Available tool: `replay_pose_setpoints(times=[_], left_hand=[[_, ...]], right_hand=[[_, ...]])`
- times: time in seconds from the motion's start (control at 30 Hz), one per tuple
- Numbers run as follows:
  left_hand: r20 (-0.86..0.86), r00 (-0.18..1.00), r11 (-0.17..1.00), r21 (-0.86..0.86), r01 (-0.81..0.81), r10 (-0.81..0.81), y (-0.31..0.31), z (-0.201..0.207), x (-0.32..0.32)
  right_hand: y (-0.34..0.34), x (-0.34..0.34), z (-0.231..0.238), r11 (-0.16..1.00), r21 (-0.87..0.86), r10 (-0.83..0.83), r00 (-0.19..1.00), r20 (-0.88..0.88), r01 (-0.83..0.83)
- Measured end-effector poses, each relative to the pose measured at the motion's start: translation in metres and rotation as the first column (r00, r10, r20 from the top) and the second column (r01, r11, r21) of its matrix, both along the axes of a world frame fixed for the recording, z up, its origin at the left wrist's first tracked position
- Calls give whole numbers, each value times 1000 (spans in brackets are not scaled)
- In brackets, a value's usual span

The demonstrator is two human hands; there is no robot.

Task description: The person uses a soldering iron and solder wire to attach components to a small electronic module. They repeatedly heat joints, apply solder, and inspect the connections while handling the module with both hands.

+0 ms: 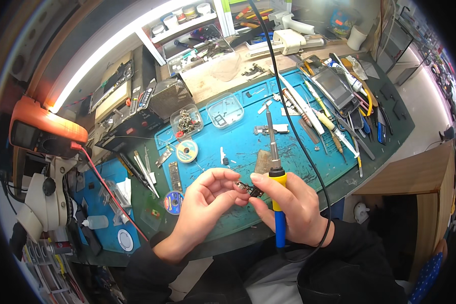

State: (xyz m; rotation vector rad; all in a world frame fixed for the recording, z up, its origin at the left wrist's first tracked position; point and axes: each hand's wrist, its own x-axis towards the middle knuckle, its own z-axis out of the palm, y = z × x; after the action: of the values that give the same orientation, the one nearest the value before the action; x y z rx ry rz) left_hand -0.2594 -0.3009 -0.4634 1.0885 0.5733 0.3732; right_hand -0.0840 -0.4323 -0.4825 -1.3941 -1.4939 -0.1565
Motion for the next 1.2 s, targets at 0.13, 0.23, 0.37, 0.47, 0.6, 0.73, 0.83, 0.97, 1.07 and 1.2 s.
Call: replay_pose_setpoints(times=[0.13, 0.23, 0.37, 0.47, 0.6, 0.73, 0.83, 0.97, 1.07, 1.2], left_hand=[[-66, 996, 986, 159, -55, 67, -4, 8, -2], [-105, 979, 905, 410, -116, 174, -6, 19, -4], [12, 920, 599, 756, -265, 392, 12, 50, -15], [-36, 884, 486, 846, -222, 466, 29, 57, -30], [-179, 900, 251, 965, 80, 398, 38, 45, -28], [-288, 916, 30, 956, 291, 280, 35, 27, -10], [-265, 931, -15, 960, 278, 251, 40, 12, -1], [-297, 924, 23, 954, 300, 241, 34, 10, -1], [-281, 907, 47, 959, 281, 312, 26, 17, -6], [-194, 939, 177, 973, 148, 284, 15, 28, -24]], right_hand=[[-3, 8, 2, 998, -62, 28, 998, -64, -32], [-5, 21, 9, 988, -116, 106, 994, -13, -106], [-7, 24, 13, 923, -278, 280, 960, 7, -267], [-2, 26, 11, 907, -315, 308, 950, 42, -280], [0, 23, 14, 899, -342, 315, 947, 65, -275], [2, 22, 7, 910, -308, 305, 951, 44, -277], [3, 28, 4, 901, -319, 320, 947, 29, -295], [5, 29, 4, 896, -315, 339, 940, 28, -314], [7, 33, 5, 899, -273, 362, 932, 25, -342], [-18, 42, 19, 926, -195, 317, 947, -62, -323]])
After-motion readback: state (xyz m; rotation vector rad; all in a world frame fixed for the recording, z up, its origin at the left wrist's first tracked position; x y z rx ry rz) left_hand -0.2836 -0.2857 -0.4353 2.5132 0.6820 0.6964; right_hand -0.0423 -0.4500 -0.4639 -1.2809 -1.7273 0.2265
